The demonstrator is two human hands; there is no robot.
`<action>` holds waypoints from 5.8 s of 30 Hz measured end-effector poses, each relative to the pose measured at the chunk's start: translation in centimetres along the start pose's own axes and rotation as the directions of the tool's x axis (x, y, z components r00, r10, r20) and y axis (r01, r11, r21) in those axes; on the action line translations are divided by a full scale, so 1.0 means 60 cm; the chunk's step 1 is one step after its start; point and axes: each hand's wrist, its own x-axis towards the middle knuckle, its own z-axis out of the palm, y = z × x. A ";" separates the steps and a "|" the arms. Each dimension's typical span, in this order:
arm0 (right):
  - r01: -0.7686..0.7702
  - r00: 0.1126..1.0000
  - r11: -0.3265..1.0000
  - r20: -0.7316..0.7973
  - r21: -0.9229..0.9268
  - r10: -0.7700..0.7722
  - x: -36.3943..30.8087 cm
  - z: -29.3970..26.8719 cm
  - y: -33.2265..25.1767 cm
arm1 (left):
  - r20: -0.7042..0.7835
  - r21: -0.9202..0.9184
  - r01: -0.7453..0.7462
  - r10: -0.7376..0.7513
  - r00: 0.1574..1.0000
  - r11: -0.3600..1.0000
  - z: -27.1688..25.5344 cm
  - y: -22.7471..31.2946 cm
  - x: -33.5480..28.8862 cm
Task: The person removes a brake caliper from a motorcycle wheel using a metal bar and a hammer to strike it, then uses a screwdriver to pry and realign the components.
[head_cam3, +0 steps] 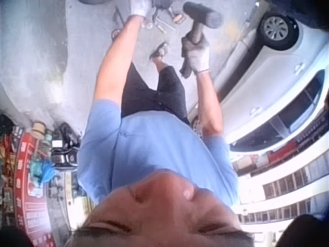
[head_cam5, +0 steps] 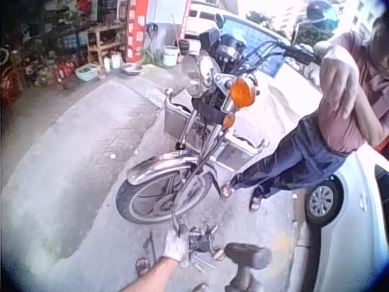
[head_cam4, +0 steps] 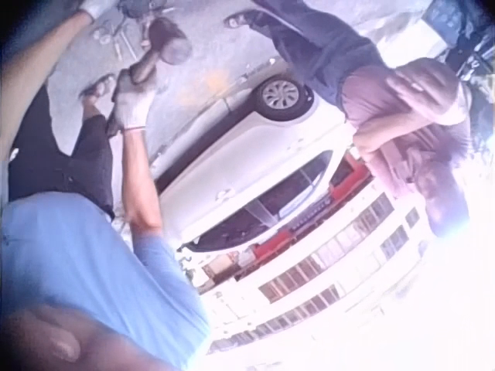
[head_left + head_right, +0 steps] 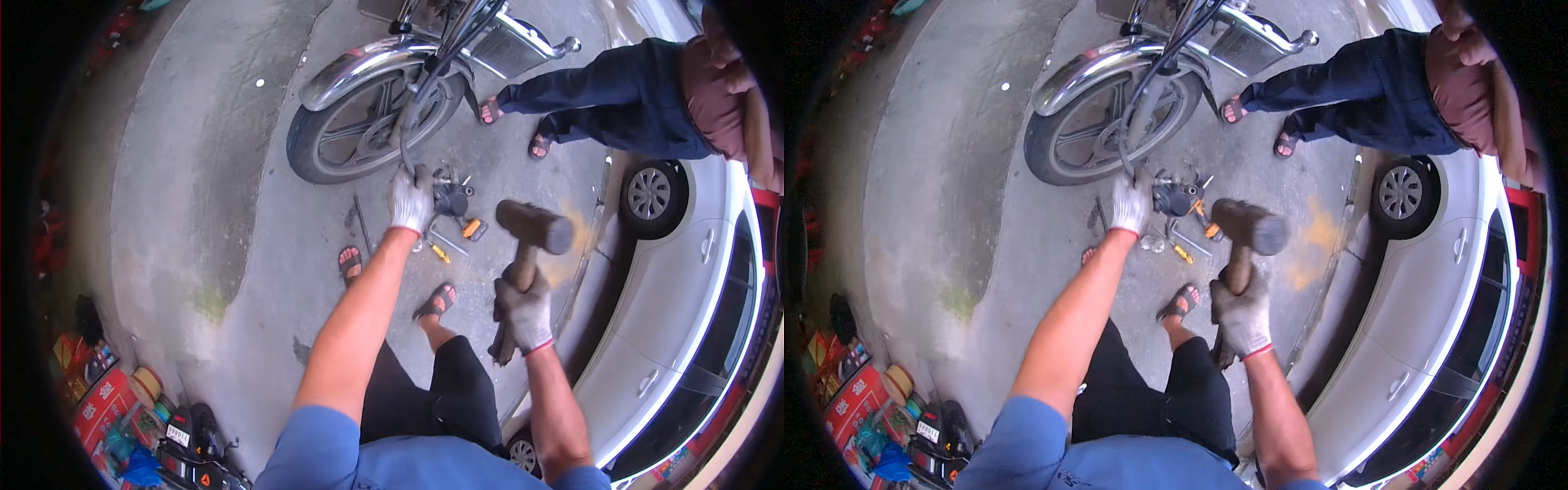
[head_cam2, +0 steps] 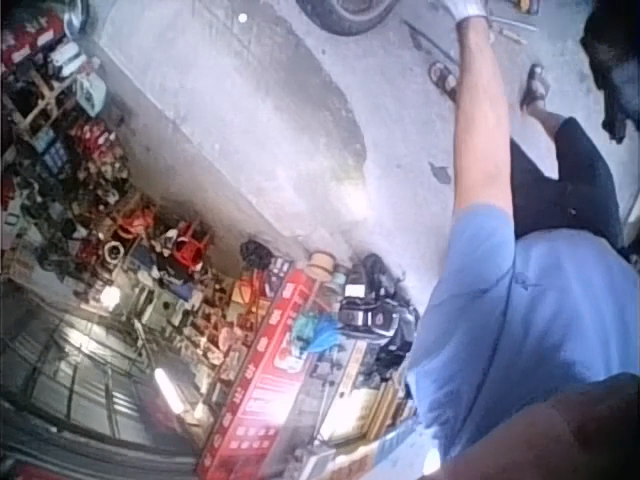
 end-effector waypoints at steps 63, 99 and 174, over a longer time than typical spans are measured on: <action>-0.105 0.990 0.984 -0.083 0.144 0.118 -0.017 -0.027 0.100 | 0.316 0.107 0.058 -0.089 0.945 0.993 0.067 0.019 -0.086; -0.345 0.928 0.814 0.299 0.468 0.221 0.171 0.110 0.228 | 0.143 0.050 -0.262 0.253 0.957 0.964 0.033 0.025 -0.044; 0.022 0.995 0.996 -0.101 0.085 -0.013 -0.041 -0.045 -0.025 | 0.083 -0.039 -0.063 0.066 0.994 0.997 0.044 0.018 -0.056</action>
